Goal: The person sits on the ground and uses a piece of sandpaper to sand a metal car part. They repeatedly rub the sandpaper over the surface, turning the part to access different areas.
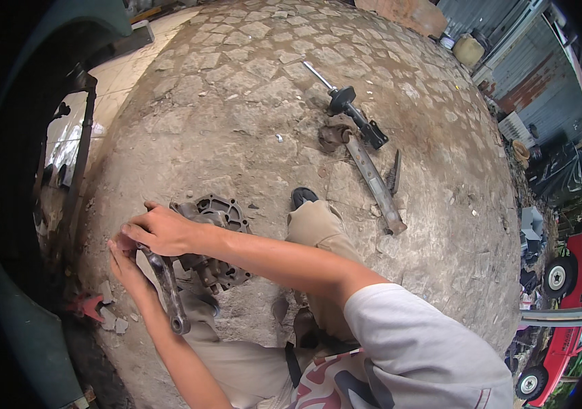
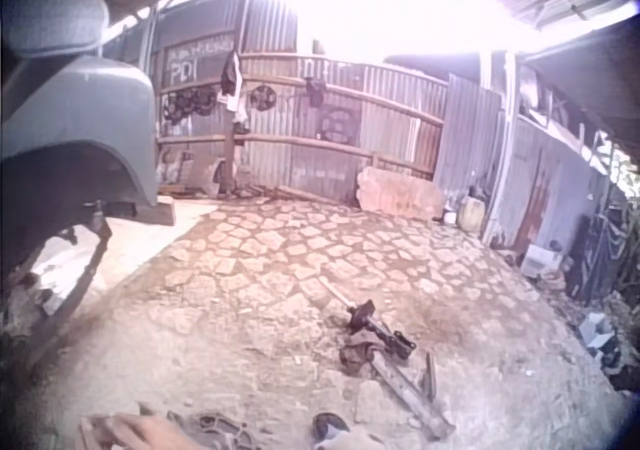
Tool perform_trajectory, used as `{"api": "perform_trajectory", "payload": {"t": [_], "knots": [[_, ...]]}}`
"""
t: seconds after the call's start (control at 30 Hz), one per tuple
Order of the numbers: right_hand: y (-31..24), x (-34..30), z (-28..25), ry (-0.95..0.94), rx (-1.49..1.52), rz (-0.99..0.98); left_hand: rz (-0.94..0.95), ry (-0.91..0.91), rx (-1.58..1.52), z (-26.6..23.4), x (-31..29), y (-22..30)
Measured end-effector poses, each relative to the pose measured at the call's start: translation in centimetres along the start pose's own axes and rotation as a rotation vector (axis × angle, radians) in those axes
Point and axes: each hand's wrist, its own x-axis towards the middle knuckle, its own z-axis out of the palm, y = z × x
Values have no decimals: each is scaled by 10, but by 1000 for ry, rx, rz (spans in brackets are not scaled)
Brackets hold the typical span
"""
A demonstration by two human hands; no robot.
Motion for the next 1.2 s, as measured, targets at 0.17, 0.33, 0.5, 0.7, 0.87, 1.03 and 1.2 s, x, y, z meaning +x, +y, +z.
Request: {"api": "perform_trajectory", "payload": {"t": [0.17, 0.33, 0.5, 0.7, 0.87, 1.03, 1.2], "knots": [[9, 1, 4, 9, -10, 3, -7, 14, -14, 1, 0, 1], [-1, 3, 0, -57, -90, 34, -27, 13, -8, -3, 0, 3], [6, 0, 1, 23, -26, -15, 3, 4, 20, -2, -1, 4], [10, 2, 5, 73, -18, -38, -6, 2, 15, 2, -3, 9], [5, 6, 11, 78, 52, -9, 42, -7, 102, -3, -6, 12], [0, 8, 6, 34, -16, 56, 59, -7, 47, 6, -8, 23], [-1, 6, 5, 57, -67, 55, 7, 6, 53, 4, -11, 26]]}}
